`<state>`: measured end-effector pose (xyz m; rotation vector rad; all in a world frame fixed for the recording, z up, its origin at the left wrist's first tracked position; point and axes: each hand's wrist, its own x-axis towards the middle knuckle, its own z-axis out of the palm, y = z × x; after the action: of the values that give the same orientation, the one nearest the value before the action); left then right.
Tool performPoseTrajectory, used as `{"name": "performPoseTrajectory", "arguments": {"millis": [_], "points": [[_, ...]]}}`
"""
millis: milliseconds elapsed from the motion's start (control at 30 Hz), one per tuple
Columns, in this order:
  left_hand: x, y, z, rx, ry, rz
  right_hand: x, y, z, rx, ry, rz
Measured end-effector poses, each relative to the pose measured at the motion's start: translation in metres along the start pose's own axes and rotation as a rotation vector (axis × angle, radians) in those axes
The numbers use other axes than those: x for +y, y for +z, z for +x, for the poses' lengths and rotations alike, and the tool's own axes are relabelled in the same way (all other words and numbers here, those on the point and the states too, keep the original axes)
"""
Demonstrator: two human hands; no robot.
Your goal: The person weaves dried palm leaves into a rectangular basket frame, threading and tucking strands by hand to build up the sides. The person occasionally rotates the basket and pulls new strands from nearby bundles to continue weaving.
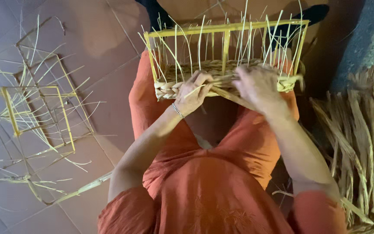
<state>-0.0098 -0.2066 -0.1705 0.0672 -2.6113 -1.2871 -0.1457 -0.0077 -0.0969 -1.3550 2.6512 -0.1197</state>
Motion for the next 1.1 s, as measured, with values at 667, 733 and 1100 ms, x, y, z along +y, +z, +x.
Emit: {"name": "performPoseTrajectory", "arguments": {"millis": [667,733,1100], "points": [[-0.031,0.026,0.023,-0.028,-0.067,0.146,-0.015,0.036,-0.01,-0.187,0.235,0.342],[-0.024,0.021,0.03,0.048,0.011,0.225,-0.012,0.024,-0.014,-0.446,0.464,0.49],[-0.011,0.025,0.032,-0.01,-0.317,0.169,-0.005,0.018,-0.057,0.324,0.038,0.344]]}}
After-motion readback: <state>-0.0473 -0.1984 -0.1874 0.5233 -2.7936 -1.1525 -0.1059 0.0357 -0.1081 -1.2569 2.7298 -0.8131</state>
